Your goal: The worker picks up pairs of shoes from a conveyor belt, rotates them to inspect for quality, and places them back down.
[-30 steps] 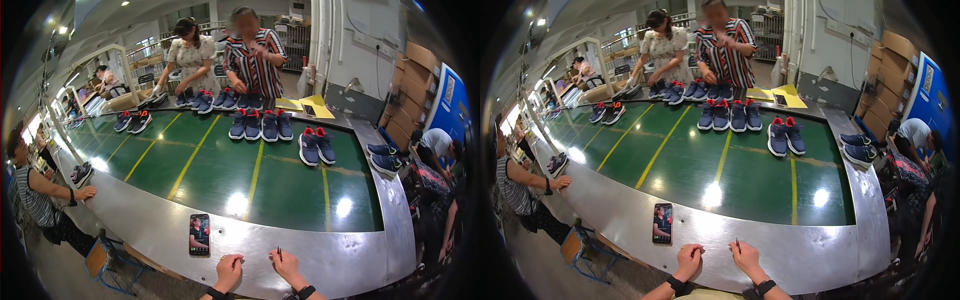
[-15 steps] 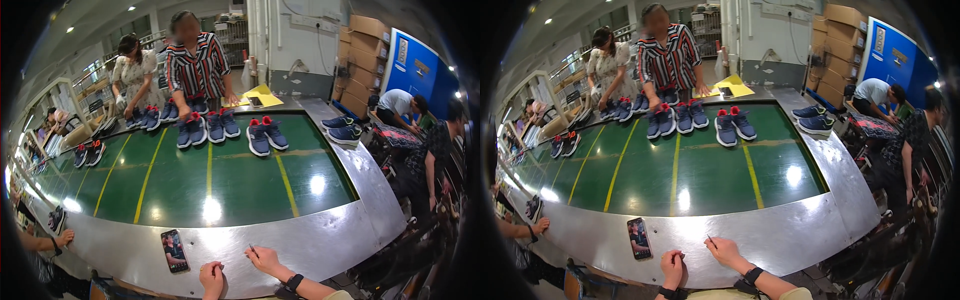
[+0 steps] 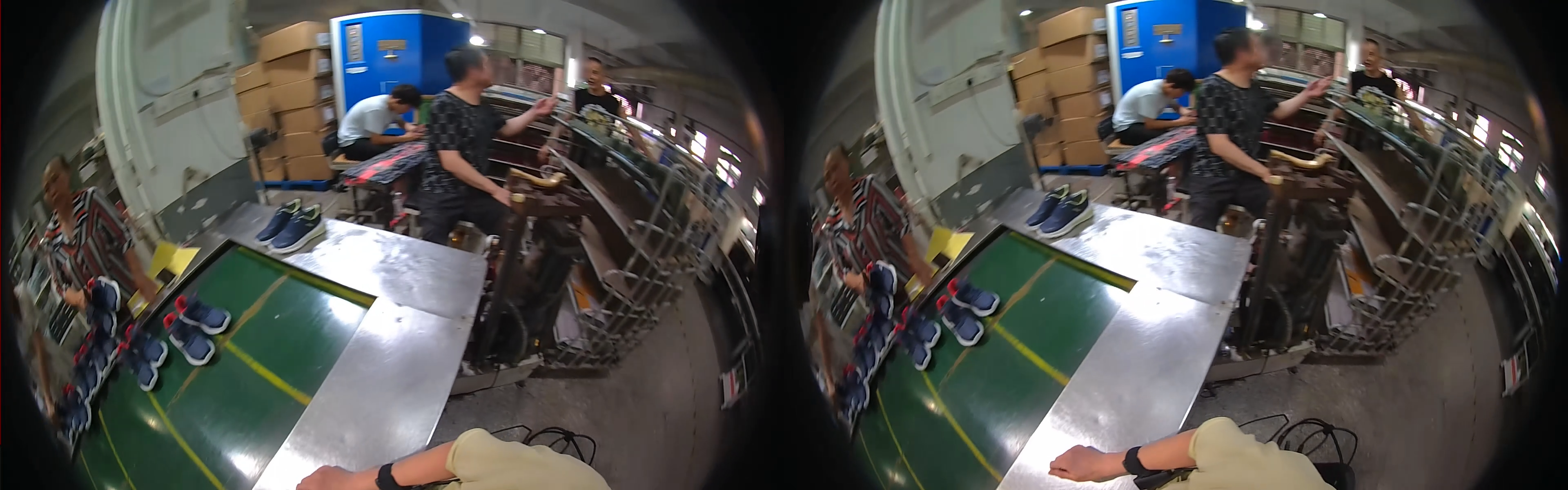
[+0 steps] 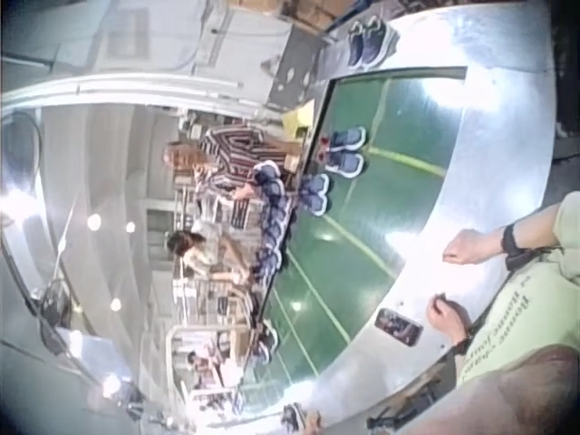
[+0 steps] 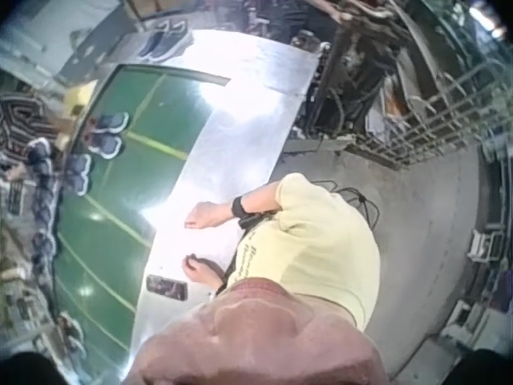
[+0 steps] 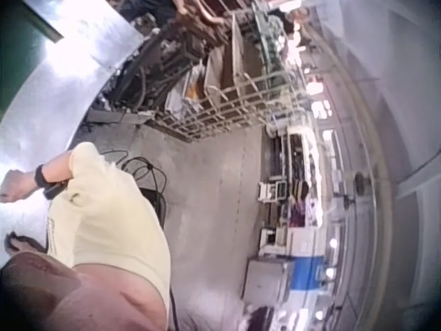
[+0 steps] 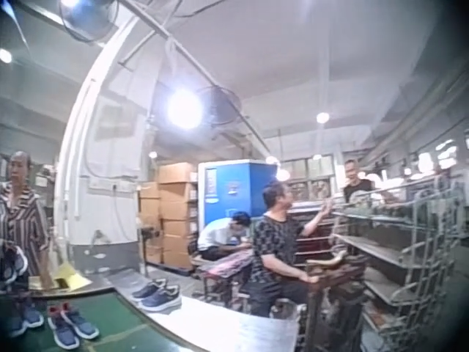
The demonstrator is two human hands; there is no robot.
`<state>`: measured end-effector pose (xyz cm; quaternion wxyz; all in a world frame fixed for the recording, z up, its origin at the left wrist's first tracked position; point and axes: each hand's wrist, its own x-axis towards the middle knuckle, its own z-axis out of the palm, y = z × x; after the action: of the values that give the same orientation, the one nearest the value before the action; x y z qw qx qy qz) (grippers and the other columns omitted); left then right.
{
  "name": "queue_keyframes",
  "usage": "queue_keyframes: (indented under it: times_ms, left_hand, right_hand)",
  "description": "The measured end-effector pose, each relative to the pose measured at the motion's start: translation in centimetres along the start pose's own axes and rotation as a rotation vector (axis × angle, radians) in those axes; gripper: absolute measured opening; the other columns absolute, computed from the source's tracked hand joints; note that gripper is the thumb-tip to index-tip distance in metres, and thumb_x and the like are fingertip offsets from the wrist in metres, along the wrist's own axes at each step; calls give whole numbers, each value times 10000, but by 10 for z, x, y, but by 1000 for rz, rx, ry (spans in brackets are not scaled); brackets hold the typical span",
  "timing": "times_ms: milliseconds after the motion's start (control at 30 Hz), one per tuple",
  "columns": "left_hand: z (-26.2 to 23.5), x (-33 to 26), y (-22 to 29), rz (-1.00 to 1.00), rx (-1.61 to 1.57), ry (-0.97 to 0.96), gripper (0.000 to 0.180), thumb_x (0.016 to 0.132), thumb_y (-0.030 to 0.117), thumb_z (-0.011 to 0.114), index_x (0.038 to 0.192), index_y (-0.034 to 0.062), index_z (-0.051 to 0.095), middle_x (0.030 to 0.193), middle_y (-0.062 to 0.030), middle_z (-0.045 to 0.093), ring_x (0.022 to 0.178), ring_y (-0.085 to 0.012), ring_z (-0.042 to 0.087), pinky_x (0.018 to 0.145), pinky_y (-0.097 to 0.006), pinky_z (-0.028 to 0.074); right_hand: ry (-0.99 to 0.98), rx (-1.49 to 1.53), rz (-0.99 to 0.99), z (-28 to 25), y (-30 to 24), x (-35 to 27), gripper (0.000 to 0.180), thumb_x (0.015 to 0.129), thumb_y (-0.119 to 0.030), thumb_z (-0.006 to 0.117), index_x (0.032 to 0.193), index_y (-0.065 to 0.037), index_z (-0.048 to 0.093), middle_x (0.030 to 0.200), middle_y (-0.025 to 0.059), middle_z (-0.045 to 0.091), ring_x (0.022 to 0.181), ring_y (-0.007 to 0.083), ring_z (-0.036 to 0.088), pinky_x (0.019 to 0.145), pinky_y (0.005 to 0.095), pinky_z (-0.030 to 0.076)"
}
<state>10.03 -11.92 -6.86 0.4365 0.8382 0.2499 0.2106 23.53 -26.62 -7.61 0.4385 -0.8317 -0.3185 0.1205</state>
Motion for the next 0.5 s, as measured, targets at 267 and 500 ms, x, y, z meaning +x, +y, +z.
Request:
queue_keyframes:
  times_ms: [267,500]
  left_hand:
    - [3,-1,-6,19,-5,-75,264,865,119,460,971,-84,590,916,-213,614,845,-319,571,814,-384,450]
    - [9,-3,-4,8,1,-72,259,861,120,466,965,-83,588,928,-207,613,848,-307,569,805,-384,448]
  right_hand:
    - [153,28,-70,1,5,-8,304,882,-336,449,810,-85,603,752,174,609,666,367,578,587,443,452]
    - [180,-13,-94,-3,11,-10,289,892,-313,448,809,-82,602,741,173,602,661,352,576,572,438,438]
